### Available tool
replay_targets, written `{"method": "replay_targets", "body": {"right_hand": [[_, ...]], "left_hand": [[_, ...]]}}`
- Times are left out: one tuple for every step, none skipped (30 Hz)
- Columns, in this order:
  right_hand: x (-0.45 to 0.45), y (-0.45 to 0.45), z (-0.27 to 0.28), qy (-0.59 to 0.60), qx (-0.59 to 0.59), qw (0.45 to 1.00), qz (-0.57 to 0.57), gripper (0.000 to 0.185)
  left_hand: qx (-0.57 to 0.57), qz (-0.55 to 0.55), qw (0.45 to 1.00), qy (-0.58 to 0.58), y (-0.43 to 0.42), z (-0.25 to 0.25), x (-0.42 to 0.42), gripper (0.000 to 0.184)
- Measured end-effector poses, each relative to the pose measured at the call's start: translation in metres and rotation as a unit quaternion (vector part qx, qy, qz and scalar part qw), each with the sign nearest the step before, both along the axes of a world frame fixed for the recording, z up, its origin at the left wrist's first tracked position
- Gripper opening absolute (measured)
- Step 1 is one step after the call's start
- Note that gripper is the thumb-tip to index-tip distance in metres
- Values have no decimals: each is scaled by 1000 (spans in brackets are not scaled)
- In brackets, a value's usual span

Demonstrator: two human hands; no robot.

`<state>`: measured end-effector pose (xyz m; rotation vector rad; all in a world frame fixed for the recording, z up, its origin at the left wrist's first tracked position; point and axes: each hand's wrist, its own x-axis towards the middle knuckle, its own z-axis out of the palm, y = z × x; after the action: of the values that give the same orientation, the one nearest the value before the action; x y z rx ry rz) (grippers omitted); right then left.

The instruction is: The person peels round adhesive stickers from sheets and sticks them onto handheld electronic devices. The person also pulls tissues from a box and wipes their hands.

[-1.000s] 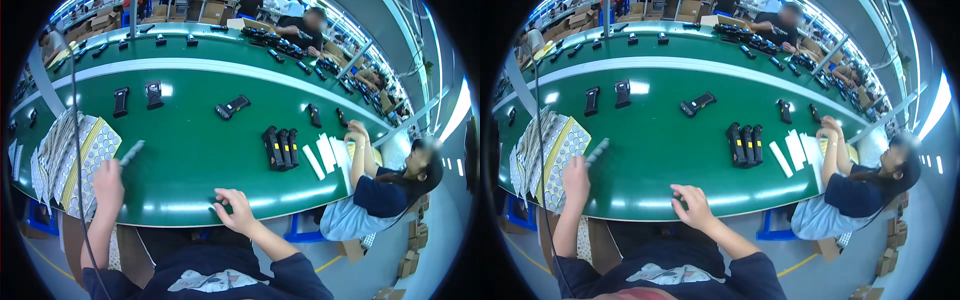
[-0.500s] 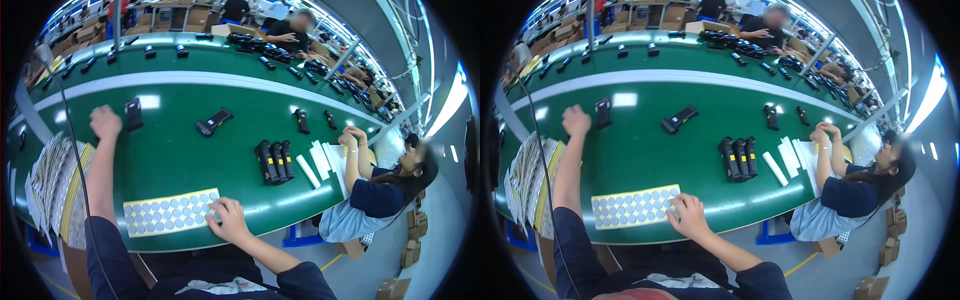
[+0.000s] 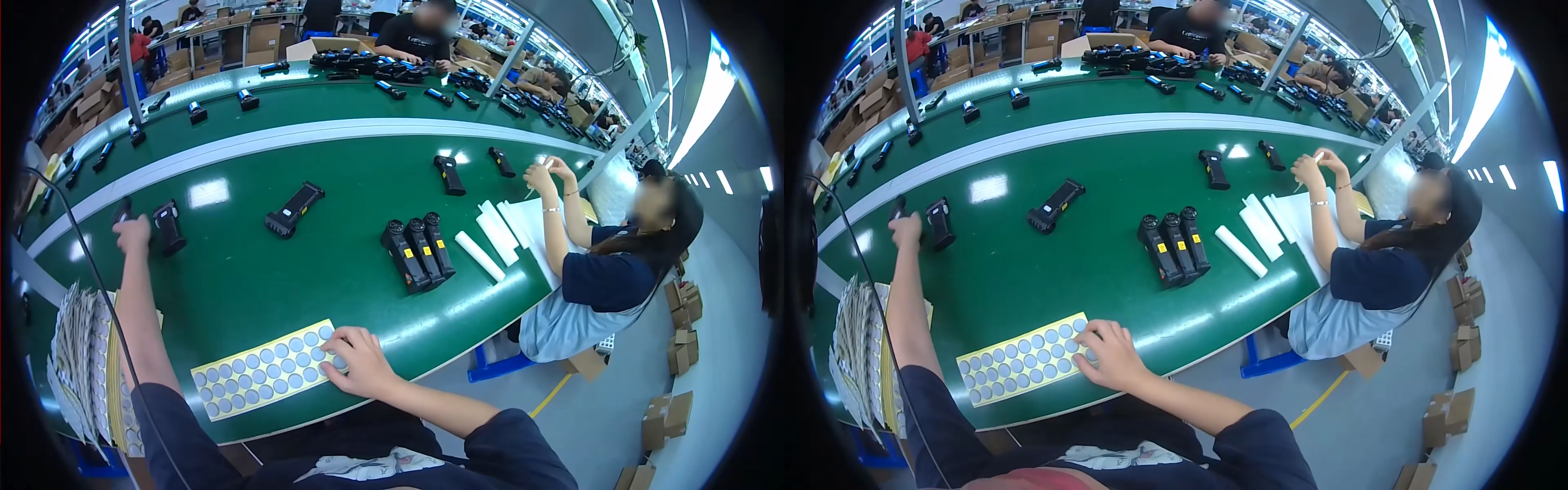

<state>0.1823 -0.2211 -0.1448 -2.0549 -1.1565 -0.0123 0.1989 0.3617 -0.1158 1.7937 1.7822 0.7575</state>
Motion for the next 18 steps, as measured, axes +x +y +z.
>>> {"method": "replay_targets", "body": {"right_hand": [[-1,0,1,3,-3,1000,-3,26],[-2,-1,1,7,-7,1000,-6,26],[-2,-1,-1,6,-16,1000,-7,27],[-1,-2,-2,10,-14,1000,-6,27],[-1,-4,-5,14,-12,1000,3,28],[0,-5,-5,17,-9,1000,10,29],[3,-8,-2,17,-4,1000,25,29],[9,-12,-4,22,-3,999,26,29],[17,-18,-11,-28,-8,996,84,29],[24,-24,-14,-79,-16,987,143,30],[25,-28,-8,-88,-10,984,155,33],[26,-32,-5,-85,-10,984,153,33],[29,-35,-2,-91,-37,982,161,34],[31,-38,-1,-95,-65,979,168,36],[31,-40,-4,-93,-72,978,173,39],[32,-39,-6,-91,-71,979,171,39],[33,-39,-7,-89,-80,976,181,40],[34,-38,-9,-88,-90,973,193,40]], "left_hand": [[8,-52,994,-96,-11,-4,11,95],[14,-103,976,-190,-26,-11,18,94],[-101,-140,946,-274,-112,37,17,75],[-167,-229,894,-348,-138,32,19,58],[-251,-265,849,-383,-171,25,22,41],[-329,-295,794,-418,-215,28,17,35],[-373,-291,767,-434,-255,25,14,31],[-466,-286,703,-455,-274,3,14,37],[-492,-302,673,-463,-309,8,5,55],[-514,-320,648,-462,-334,6,-2,65],[-511,-364,634,-453,-346,-8,-5,76],[-498,-385,636,-446,-358,-14,-7,88],[-474,-403,646,-442,-371,-13,-8,93],[-450,-421,656,-436,-382,-13,-9,100],[-430,-448,653,-434,-387,-13,-9,108],[-431,-449,653,-432,-386,-16,-10,108],[-392,-482,660,-422,-385,-18,-12,109],[-351,-514,665,-412,-386,-19,-14,110]]}}
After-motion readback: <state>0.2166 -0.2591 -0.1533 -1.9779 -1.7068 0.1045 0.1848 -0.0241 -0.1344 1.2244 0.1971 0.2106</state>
